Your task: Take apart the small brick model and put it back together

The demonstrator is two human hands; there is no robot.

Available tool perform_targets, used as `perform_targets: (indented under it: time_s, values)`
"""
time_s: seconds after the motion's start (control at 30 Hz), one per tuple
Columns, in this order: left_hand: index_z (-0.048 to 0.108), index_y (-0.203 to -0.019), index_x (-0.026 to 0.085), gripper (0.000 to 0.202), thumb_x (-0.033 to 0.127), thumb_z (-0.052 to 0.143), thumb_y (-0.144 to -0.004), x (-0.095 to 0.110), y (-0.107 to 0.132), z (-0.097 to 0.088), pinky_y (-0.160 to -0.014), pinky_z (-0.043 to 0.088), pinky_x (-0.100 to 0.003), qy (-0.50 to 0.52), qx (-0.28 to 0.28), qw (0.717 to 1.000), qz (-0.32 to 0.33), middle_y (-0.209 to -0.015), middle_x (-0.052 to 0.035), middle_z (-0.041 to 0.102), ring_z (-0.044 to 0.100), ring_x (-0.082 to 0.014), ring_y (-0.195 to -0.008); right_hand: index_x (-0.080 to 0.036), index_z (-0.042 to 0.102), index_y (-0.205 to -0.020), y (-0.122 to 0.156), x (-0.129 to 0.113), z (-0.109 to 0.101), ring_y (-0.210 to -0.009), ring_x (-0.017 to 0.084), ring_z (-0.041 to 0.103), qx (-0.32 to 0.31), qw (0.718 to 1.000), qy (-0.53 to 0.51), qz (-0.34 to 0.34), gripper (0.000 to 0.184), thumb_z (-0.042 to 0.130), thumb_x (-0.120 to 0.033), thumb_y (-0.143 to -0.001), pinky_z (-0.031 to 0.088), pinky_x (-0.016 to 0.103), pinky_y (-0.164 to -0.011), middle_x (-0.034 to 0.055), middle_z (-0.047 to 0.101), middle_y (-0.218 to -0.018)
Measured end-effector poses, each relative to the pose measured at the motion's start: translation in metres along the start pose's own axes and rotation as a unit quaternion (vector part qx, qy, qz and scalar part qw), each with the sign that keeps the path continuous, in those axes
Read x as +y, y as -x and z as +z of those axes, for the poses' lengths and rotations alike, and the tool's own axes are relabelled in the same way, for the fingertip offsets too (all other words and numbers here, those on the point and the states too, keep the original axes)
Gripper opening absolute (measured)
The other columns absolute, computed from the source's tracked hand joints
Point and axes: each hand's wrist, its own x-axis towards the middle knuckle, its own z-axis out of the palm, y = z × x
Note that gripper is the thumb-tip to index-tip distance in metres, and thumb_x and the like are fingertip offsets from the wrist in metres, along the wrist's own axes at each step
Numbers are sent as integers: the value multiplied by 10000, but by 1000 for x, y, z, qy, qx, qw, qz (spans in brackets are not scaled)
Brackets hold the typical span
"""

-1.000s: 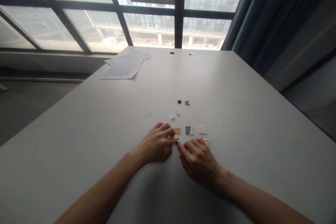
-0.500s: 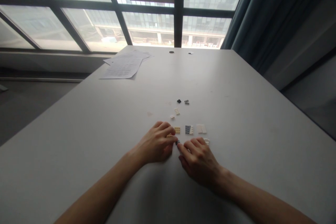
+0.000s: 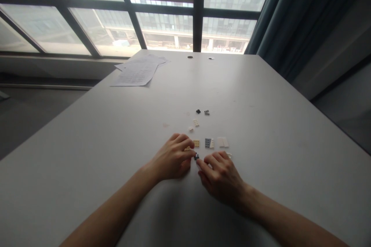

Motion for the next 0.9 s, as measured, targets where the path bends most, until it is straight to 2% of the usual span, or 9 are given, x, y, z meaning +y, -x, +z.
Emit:
perform_targets:
  time_s: [0.13, 0.57, 0.77, 0.9]
  values:
    - [676, -886, 217, 196, 137, 533, -777, 1, -1, 1, -833, 391, -379, 1, -6, 1000, -1, -963, -51, 631, 518, -212, -936, -161, 624, -973, 0, 0, 0, -778, 217, 492, -11, 1000, 3, -1, 161, 480, -203, -915, 335, 373, -753, 63, 594, -810]
    - [678, -887, 221, 195, 141, 531, -786, 2, -1, 4, -850, 389, -387, 11, -10, 1000, -4, -984, -43, 640, 524, -213, -958, -163, 619, -991, 0, 0, 2, -799, 223, 501, -30, 1000, 4, 2, 166, 483, -222, -917, 344, 375, -761, 64, 600, -834]
    - [671, -923, 212, 213, 139, 515, -797, 0, 0, 3, -842, 402, -388, 5, 12, 1000, -5, -974, -54, 642, 523, -215, -952, -139, 608, -1118, 0, 1, 0, -793, 218, 514, 16, 1000, -13, -11, 248, 510, -225, -907, 360, 379, -752, 73, 618, -856]
    - [670, -915, 205, 184, 148, 527, -813, -2, 1, 1, -831, 409, -380, -3, 54, 998, -26, -970, -57, 654, 525, -209, -935, -134, 630, -1074, 1, 1, -2, -763, 204, 517, 61, 997, -32, -22, 219, 523, -187, -892, 376, 370, -739, 69, 629, -828]
